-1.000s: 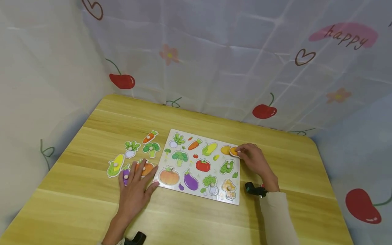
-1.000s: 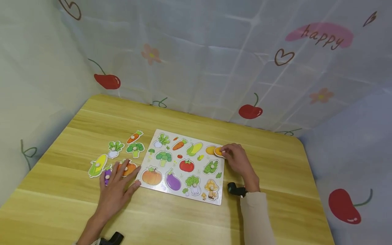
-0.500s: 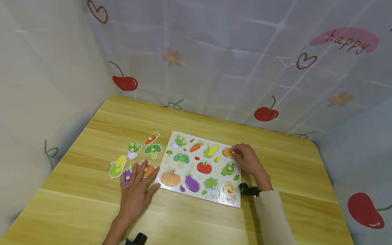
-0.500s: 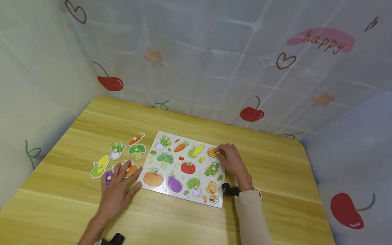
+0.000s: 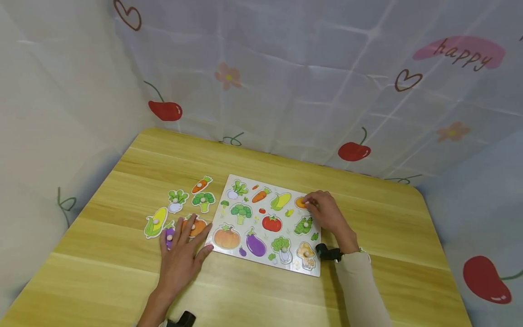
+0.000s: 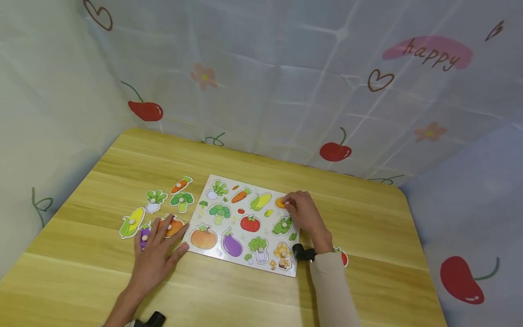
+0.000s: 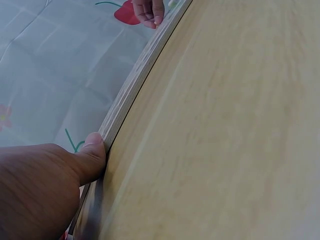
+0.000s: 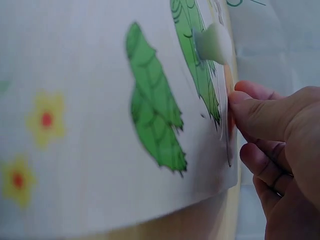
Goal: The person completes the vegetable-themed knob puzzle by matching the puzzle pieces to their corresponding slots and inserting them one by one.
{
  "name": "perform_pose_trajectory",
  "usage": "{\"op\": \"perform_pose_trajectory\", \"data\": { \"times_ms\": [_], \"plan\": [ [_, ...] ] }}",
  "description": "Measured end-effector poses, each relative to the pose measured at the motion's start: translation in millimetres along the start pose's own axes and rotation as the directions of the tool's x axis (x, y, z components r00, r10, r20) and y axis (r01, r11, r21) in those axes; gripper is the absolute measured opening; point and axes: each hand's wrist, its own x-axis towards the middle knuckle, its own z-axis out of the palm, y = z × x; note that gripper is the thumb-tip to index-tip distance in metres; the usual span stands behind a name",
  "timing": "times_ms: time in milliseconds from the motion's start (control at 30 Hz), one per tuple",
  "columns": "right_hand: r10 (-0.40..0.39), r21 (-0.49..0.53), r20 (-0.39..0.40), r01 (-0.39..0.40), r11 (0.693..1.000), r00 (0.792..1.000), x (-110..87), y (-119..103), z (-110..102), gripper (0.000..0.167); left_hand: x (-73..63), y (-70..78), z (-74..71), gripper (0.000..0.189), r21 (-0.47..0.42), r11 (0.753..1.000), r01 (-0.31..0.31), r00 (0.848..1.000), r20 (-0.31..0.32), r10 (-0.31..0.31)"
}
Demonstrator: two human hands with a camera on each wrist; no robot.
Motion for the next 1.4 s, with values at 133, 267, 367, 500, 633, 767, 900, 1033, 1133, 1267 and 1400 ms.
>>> {"op": "perform_pose_trajectory", "data": {
  "times_ms": [133, 267, 367, 500, 633, 767, 900, 1033, 1133, 1267, 1400],
  "plan": [
    [0.019, -0.001, 0.005, -0.019, 1.000, 1.000, 0.3, -1.9, 1.5, 0.013, -0.3, -0.5, 0.1, 0.049, 0.000, 1.000, -0.001, 1.000, -0.004, 0.001],
    [0.015, 0.002, 0.003, -0.015, 1.000, 1.000, 1.0, -0.4, 2.7, 0.012, -0.2, -0.2, -0.1, 0.049, -0.001, 1.000, -0.005, 1.000, -0.008, 0.005],
    [0.004, 0.002, 0.000, -0.004, 1.000, 1.000, 1.7, 1.3, 4.0, 0.012, 0.0, 0.1, -0.4, 0.049, -0.004, 1.000, -0.004, 1.000, -0.008, 0.004],
    [-0.002, 0.004, -0.003, 0.002, 1.000, 1.000, 2.0, 2.3, 5.3, 0.013, -0.1, 0.0, -0.7, 0.049, -0.005, 1.000, -0.004, 1.000, -0.010, 0.003],
    [-0.025, 0.004, -0.008, 0.025, 1.000, 1.000, 0.0, 1.3, 4.9, 0.019, -0.2, -0.1, -0.5, 0.049, -0.003, 1.000, -0.011, 1.000, -0.024, 0.011],
    [-0.046, 0.000, -0.032, 0.046, 0.999, 0.998, -7.4, 2.4, 0.8, 0.024, -0.6, -0.2, -0.1, 0.049, -0.003, 1.000, -0.011, 1.000, -0.026, 0.011],
    [-0.073, -0.031, -0.068, 0.071, 0.997, 0.995, -19.5, 7.6, -7.2, 0.025, -0.4, -0.6, 0.2, 0.049, -0.002, 1.000, -0.009, 1.000, -0.020, 0.009],
    [-0.098, -0.056, -0.086, 0.093, 0.994, 0.992, -36.4, 15.1, -17.1, 0.024, 0.0, -1.0, 1.2, 0.049, 0.006, 1.000, -0.011, 1.000, -0.019, 0.011],
    [-0.104, -0.056, -0.092, 0.099, 0.994, 0.990, -49.7, 20.4, -23.8, 0.024, 0.0, -1.5, 1.9, 0.049, 0.009, 1.000, -0.012, 1.000, -0.020, 0.012],
    [-0.126, -0.052, -0.101, 0.121, 0.991, 0.987, -63.7, 26.1, -30.7, 0.023, 0.2, -1.9, 2.0, 0.049, 0.008, 1.000, -0.015, 1.000, -0.024, 0.015],
    [-0.138, -0.060, -0.100, 0.132, 0.989, 0.985, -77.1, 30.7, -35.6, 0.022, 0.1, -1.7, 1.8, 0.049, 0.005, 1.000, -0.015, 1.000, -0.023, 0.016]
  ]
}}
